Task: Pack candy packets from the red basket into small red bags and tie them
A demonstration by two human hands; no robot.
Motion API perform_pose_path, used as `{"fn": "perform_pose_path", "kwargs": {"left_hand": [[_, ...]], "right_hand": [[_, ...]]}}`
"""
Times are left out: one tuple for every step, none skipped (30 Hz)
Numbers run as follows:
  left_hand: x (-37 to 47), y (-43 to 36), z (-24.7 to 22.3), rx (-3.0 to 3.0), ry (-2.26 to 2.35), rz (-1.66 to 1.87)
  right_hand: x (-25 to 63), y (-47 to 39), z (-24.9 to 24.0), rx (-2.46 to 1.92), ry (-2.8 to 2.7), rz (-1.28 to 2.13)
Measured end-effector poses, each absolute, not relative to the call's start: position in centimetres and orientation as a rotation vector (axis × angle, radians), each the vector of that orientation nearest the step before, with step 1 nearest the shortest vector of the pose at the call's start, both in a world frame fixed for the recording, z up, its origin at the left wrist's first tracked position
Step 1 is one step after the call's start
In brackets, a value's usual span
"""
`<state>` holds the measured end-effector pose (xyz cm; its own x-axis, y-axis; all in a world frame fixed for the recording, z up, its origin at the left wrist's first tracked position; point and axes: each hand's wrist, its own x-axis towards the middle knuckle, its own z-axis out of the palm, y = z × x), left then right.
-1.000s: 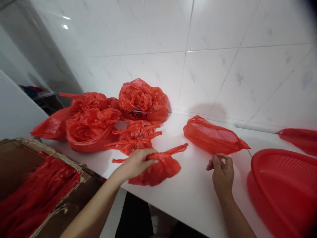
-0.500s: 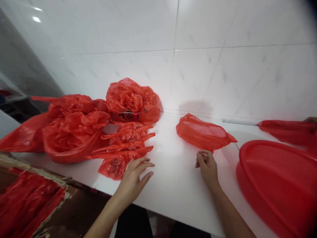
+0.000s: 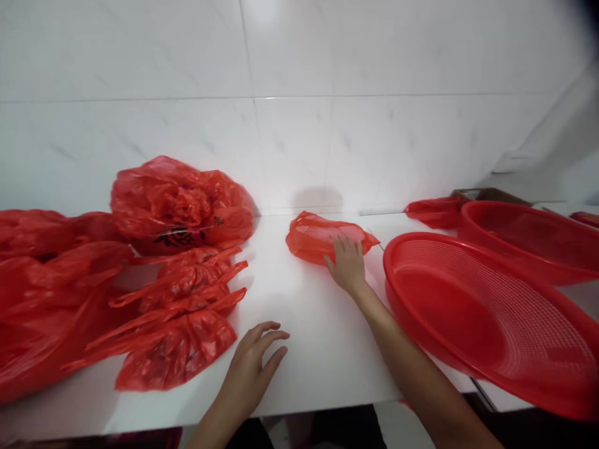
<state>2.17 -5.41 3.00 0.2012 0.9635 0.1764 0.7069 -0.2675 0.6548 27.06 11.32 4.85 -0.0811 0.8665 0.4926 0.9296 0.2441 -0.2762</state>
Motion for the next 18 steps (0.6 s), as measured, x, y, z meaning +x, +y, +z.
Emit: {"fn": "perform_pose_path", "kwargs": {"left_hand": [[2.2,-5.4,2.7,2.050,1.550,0.810],[2.1,-5.3,2.4,2.047,1.554,0.833],[1.9,-5.3,2.2,2.045,1.560,0.863],[1.7,-5.2,1.9,2.039,1.571,0.895],[1.4,-5.1,1.8,2.030,1.587,0.925],[1.1,-5.0,1.7,2.019,1.606,0.953],[0.9,-4.9,1.8,2.008,1.626,0.976],[0.7,-4.8,1.8,1.996,1.644,0.990],[0.5,-4.6,1.9,1.982,1.659,0.996],[0.5,-4.5,2.0,1.970,1.666,0.999],[0.6,-4.3,2.1,1.963,1.661,0.996],[0.8,-4.1,2.1,1.957,1.648,0.993],[1.1,-4.0,2.0,1.951,1.629,0.991],[1.5,-3.9,1.9,1.947,1.604,0.988],[2.0,-3.8,1.6,1.942,1.578,0.986],[2.6,-3.8,1.4,1.934,1.554,0.979],[3.3,-3.9,1.1,1.924,1.533,0.972],[3.9,-4.0,0.9,1.912,1.518,0.970]], "right_hand": [[27.1,11.6,5.1,-1.711,-2.012,-0.114],[27.0,11.3,5.1,-1.743,-2.072,-0.070],[26.7,10.5,5.0,-1.717,-2.131,-0.021],[26.4,9.1,4.9,-1.638,-2.178,0.024],[26.2,7.3,4.9,-1.514,-2.222,0.061],[26.2,5.2,5.1,-1.363,-2.252,0.114],[26.6,2.9,5.7,-1.220,-2.259,0.157],[27.5,0.8,6.6,-1.098,-2.262,0.175],[28.9,-1.0,7.8,-1.086,-2.225,0.184],[31.0,-2.3,9.3,-1.145,-2.144,0.167],[33.6,-3.1,10.8,-1.208,-2.038,0.096],[36.7,-3.3,12.2,-1.288,-1.918,-0.027],[40.3,-3.0,13.4,-1.411,-1.801,-0.152],[44.1,-2.4,14.4,-1.535,-1.690,-0.263],[48.1,-1.5,15.0,-1.678,-1.597,-0.347],[52.0,-0.6,15.2,-1.880,-1.531,-0.389],[55.6,0.3,15.1,-2.111,-1.510,-0.360],[58.8,1.0,14.7,-2.323,-1.498,-0.312]]}}
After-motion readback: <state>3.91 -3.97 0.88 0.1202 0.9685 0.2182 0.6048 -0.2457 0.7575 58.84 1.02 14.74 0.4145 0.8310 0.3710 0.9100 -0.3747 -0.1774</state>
